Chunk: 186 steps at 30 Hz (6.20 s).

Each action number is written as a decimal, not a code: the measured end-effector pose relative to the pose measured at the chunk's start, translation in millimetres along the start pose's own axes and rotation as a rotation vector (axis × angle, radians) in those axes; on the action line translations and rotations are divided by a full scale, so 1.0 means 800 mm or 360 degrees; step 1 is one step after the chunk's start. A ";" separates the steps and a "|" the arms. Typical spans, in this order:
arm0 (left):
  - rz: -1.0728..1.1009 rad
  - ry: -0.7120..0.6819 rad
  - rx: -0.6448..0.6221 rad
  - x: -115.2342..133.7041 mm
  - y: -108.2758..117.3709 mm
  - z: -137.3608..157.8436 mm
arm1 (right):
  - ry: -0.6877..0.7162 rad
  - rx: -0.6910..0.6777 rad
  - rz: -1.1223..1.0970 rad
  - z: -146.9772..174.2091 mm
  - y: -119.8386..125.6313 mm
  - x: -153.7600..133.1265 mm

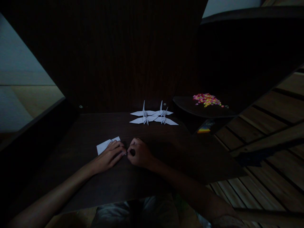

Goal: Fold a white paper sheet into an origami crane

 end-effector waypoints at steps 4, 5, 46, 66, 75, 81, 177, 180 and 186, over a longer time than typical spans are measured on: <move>0.0154 0.0001 -0.0016 0.000 0.001 0.000 | 0.0003 -0.0006 -0.0002 0.000 0.000 -0.001; 0.0183 0.0003 -0.0015 -0.001 0.001 -0.001 | 0.0008 -0.0004 -0.0004 0.000 0.000 -0.001; 0.0276 0.0096 0.0148 -0.008 0.001 -0.001 | 0.0188 -0.0141 0.0126 0.005 -0.004 -0.005; 0.0230 0.0108 0.0178 -0.010 -0.002 0.000 | 0.0679 -0.0240 0.0635 0.012 -0.006 -0.010; 0.0186 0.0103 0.0194 -0.008 -0.003 0.001 | 0.0664 -0.0235 0.0677 0.013 -0.006 -0.014; 0.0090 0.0063 0.0207 -0.006 -0.001 0.002 | 0.0842 -0.0373 0.0797 0.015 -0.014 -0.017; -0.0153 0.0063 0.0333 -0.053 0.040 0.014 | 0.0543 -0.0499 0.0547 0.015 -0.020 -0.032; -0.0156 -0.0063 0.0227 -0.049 0.033 0.013 | 0.0537 -0.0503 0.0535 0.015 -0.021 -0.032; -0.0268 -0.0133 0.0142 -0.048 0.022 0.013 | 0.0519 -0.0493 0.0535 0.016 -0.020 -0.032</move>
Point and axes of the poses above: each hand's wrist, its own z-axis away from the middle knuckle, its own y-axis out of the back of the hand, x = y × z, the point moved 3 cm from there along -z, towards the middle knuckle, and after that the axes turned 13 degrees about -z, right-handed, at the moved point
